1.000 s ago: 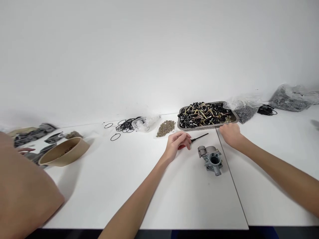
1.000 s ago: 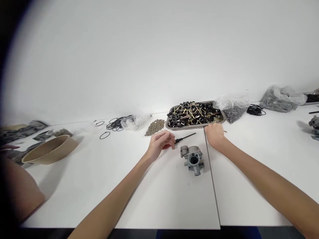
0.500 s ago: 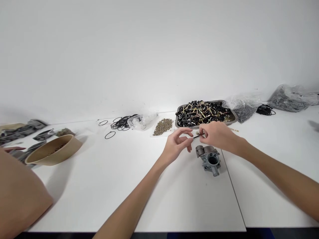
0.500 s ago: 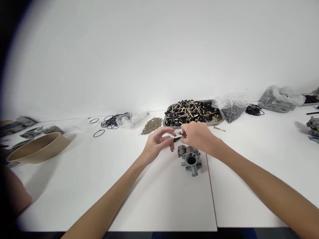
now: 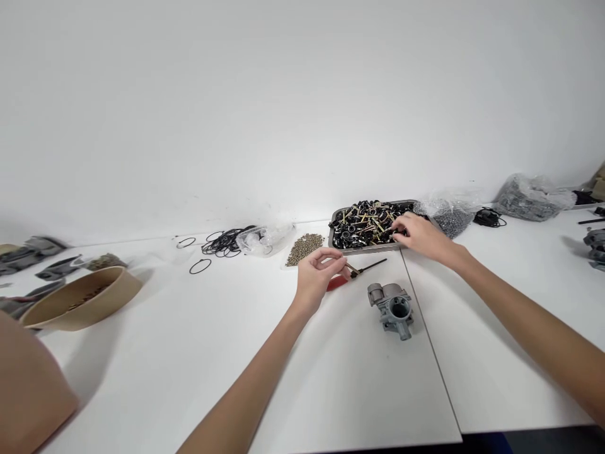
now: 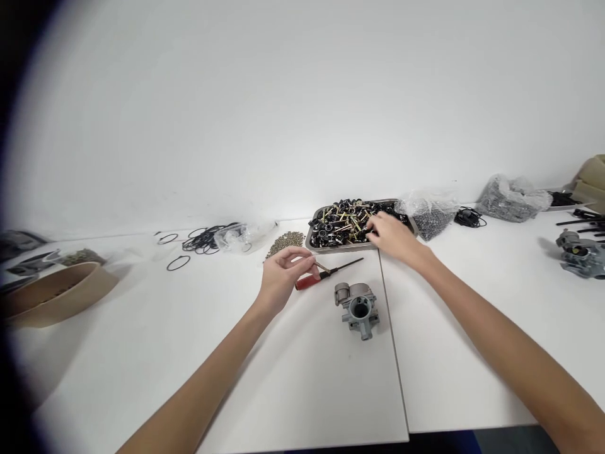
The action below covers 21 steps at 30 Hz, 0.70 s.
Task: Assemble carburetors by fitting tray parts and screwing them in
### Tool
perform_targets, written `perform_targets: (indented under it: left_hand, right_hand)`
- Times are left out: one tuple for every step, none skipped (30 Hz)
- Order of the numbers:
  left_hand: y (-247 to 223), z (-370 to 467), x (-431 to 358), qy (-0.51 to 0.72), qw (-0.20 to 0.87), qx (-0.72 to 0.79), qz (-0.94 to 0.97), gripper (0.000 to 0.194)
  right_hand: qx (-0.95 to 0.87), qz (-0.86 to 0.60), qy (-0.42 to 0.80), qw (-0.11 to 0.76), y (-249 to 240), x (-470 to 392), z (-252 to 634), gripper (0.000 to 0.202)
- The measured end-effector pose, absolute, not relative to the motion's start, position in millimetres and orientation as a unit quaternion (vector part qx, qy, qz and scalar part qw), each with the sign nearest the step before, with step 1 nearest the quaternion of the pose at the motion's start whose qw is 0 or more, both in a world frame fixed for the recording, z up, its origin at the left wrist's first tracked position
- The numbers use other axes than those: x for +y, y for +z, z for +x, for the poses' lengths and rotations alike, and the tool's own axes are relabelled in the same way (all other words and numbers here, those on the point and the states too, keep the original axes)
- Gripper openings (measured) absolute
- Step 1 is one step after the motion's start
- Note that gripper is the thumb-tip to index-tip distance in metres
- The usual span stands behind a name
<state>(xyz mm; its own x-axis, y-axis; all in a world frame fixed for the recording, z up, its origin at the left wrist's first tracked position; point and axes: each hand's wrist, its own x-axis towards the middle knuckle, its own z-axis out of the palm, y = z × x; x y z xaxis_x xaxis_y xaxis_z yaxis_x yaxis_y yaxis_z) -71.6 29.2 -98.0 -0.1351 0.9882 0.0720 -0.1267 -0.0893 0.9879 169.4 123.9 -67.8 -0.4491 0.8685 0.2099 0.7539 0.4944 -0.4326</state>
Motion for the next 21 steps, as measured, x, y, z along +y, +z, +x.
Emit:
perform_targets:
  left_hand:
    - [-99,-74,31,0.590,0.474,0.476,0.447,0.036]
    - [-100,-75,32,0.596,0.471,0.476,0.443,0.035]
    - [-101,-76,33,0.599,0.471,0.474,0.440,0.035]
    - [-102,-76,34,0.601,0.472,0.474,0.438,0.034]
    - [-102,-76,34,0.601,0.474,0.473,0.437,0.033]
    - [-102,-76,34,0.599,0.476,0.473,0.437,0.033]
    - [-103,-75,33,0.596,0.478,0.475,0.437,0.033]
    - [-103,-74,33,0.593,0.480,0.477,0.436,0.033]
    - [-103,-73,33,0.590,0.482,0.481,0.435,0.033]
    - [-103,-73,32,0.588,0.482,0.484,0.433,0.033]
    - [-104,-73,32,0.588,0.482,0.484,0.432,0.033]
    - [-104,-73,32,0.590,0.482,0.482,0.432,0.033]
    - [-104,-73,32,0.594,0.483,0.477,0.433,0.033]
    - [-103,-72,32,0.598,0.483,0.471,0.433,0.033]
    - [-102,-72,32,0.601,0.484,0.464,0.434,0.033]
    - [-101,-71,31,0.605,0.485,0.459,0.434,0.033]
    - [-98,-70,30,0.609,0.485,0.454,0.434,0.032]
    - [-96,-69,29,0.613,0.485,0.450,0.432,0.032]
    - [-93,-68,27,0.618,0.485,0.445,0.430,0.032]
    - [-91,-67,25,0.623,0.486,0.439,0.428,0.031]
    - [-88,-65,23,0.626,0.487,0.434,0.427,0.031]
  right_hand:
    - [-0.830,-0.500,0.131,0.212,-72,136,181,0.027]
    - [-0.822,-0.512,0.130,0.213,-77,147,192,0.029]
    - [-0.815,-0.522,0.134,0.213,-83,156,201,0.029]
    - [-0.809,-0.530,0.142,0.211,-89,164,207,0.027]
    - [-0.804,-0.535,0.151,0.209,-95,170,212,0.025]
    - [-0.801,-0.538,0.159,0.210,-100,175,214,0.023]
    - [-0.797,-0.540,0.166,0.212,-104,178,215,0.022]
    - [-0.795,-0.540,0.172,0.217,-106,180,216,0.021]
    - [-0.793,-0.538,0.176,0.224,-108,182,215,0.021]
    - [-0.792,-0.536,0.178,0.232,-108,182,215,0.021]
    - [-0.790,-0.534,0.179,0.240,-106,181,215,0.022]
    - [-0.789,-0.532,0.179,0.249,-103,179,215,0.023]
    - [-0.788,-0.531,0.178,0.258,-98,176,214,0.023]
    - [-0.786,-0.529,0.175,0.266,-92,172,213,0.024]
    - [-0.787,-0.523,0.174,0.277,-86,167,210,0.025]
    - [-0.791,-0.512,0.176,0.286,-79,159,205,0.025]
    - [-0.797,-0.495,0.184,0.292,-72,151,198,0.025]
    - [-0.808,-0.469,0.199,0.296,-65,141,189,0.025]
    - [-0.819,-0.442,0.224,0.288,-60,129,179,0.025]
    - [-0.830,-0.416,0.255,0.271,-56,118,169,0.025]
    - [-0.839,-0.391,0.283,0.251,-53,106,158,0.026]
